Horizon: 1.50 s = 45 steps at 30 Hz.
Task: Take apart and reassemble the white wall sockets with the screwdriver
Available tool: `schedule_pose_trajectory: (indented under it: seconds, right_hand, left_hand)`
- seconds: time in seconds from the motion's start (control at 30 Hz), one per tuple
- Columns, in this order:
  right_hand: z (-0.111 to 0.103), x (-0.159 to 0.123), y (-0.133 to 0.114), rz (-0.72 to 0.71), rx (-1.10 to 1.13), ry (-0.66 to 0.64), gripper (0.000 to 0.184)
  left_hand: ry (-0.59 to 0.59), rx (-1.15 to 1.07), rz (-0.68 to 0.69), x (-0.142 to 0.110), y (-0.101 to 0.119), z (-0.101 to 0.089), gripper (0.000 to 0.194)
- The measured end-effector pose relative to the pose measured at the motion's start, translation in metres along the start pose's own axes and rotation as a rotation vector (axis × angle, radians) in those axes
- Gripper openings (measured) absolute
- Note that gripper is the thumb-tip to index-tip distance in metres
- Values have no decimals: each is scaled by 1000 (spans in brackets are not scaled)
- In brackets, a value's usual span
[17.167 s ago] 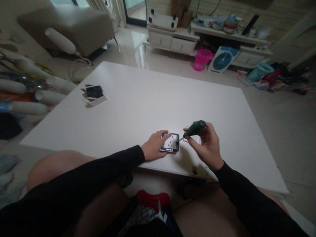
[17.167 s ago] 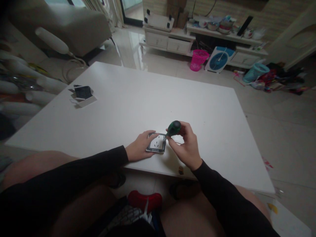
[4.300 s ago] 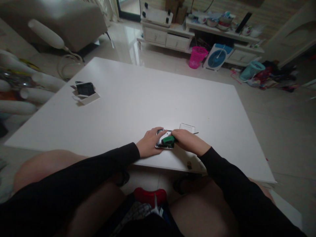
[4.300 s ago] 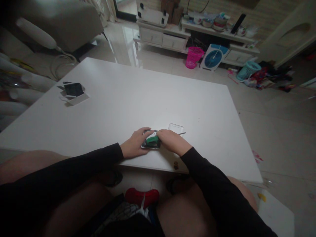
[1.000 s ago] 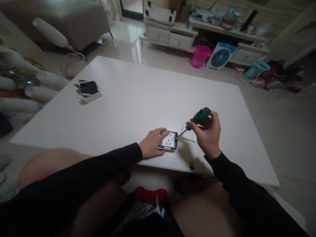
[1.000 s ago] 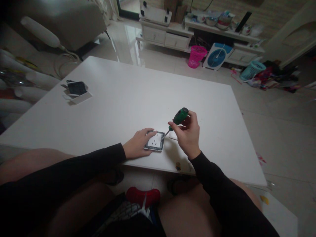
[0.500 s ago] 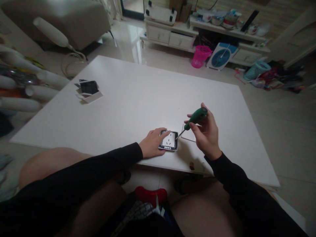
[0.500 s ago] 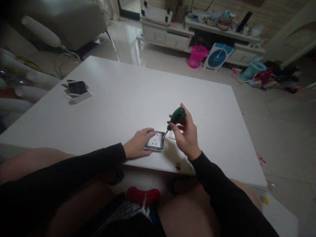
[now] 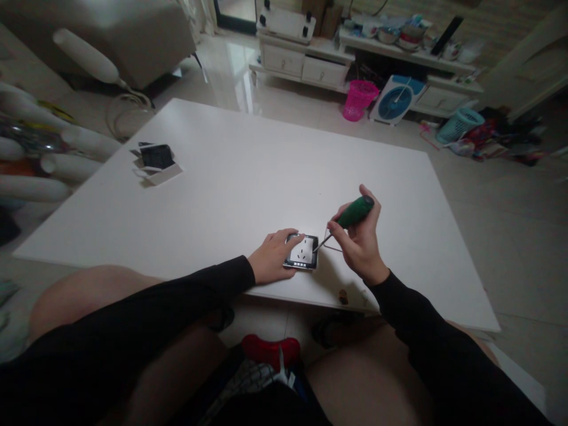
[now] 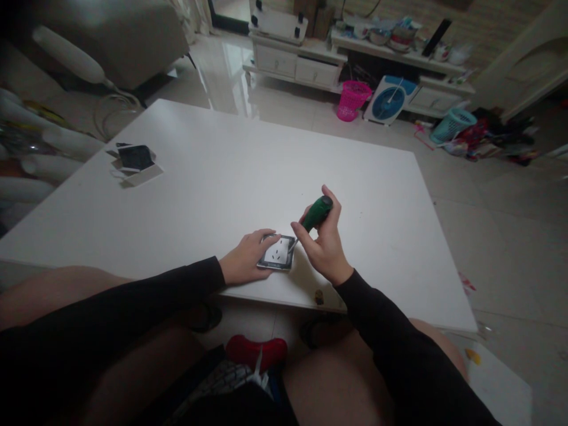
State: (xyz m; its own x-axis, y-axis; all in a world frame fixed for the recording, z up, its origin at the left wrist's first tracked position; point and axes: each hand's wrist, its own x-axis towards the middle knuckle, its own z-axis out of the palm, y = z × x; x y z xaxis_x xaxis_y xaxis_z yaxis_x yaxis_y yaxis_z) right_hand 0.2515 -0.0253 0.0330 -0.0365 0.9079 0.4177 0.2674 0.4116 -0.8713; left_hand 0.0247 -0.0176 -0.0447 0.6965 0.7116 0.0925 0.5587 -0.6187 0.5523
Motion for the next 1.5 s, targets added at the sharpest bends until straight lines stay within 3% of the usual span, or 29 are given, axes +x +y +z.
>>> schedule_pose_trajectory:
  seconds: [0.1,0.33,0.53,0.63,1.1,1.23,1.33,1.5]
  right_hand:
    - [2,0,1,2,-11,27,77]
    - [1,1,-6,159,72,59,79]
    - [1,1,-14,182,242,-4,38]
    - [1,-1,-15,170,266,-56,27]
    - [11,-6,-3,159,117,-22,52]
    - [12,-4,-8,220,185,-22,51]
    - [13,-1,-8,247,250,55,46]
    - [13,3,-2,221,266,74,36]
  left_hand:
    - [-7,4,-3,0,0,-1,86]
    - [-13,21,0,0,0,0,86]
    - [-14,18,-7,0,-1,0,86]
    - [-15,15,-10,0,0,-1,86]
    - [-5,4,-5,1,1,0,87]
    - [-8,0,-3,2,2,-1,86]
    - [-11,14,-2,1,3,-2,85]
    - [-3,23,24,3,0,-3,81]
